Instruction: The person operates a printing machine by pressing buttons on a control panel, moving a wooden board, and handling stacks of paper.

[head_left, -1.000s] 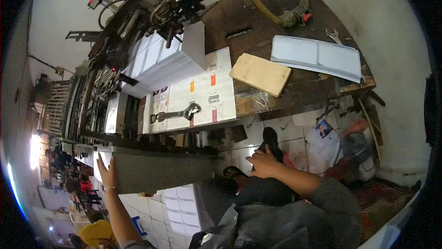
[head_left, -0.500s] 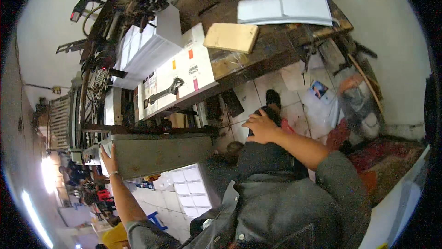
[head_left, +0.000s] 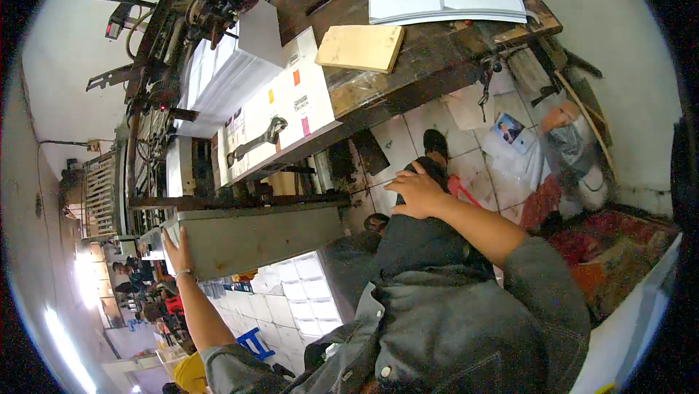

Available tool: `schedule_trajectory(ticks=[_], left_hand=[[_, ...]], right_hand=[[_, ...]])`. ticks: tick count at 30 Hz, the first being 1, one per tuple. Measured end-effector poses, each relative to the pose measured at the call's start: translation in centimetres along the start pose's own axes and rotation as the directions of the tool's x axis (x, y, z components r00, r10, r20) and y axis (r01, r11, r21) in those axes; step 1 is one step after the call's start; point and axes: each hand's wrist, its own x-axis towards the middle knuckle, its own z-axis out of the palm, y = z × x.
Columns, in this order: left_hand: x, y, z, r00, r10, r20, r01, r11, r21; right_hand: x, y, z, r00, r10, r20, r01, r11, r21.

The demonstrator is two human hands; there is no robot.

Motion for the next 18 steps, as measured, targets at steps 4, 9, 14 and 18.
schedule_trajectory(ticks=[4,9,14,18], left_hand=[[-0.6,0.6,-0.3,1.0,0.005,0.001,-0.005,0.999,0.043],[-1.4,2.6,-0.6,1.0,0.0,0.007,0.0,0.998,0.055],[-1.6,2.1,-0.8,1.0,-0.002,0.008,0.001,0.998,0.062],[-1.6,3.0,-0.6,1.0,-0.01,0.005,0.01,0.999,0.049]], right_hand=[[0.0,-0.3,-0.4,1.0,-0.015,0.019,0.014,1.0,0.022],[0.2,-0.4,-1.3,0.998,-0.001,0.057,0.0,1.0,0.03],[0.4,-0.4,-0.9,0.998,0.015,0.054,-0.017,0.999,0.046],[0.4,-0.3,-0.8,1.0,0.011,0.028,-0.012,0.999,0.042]])
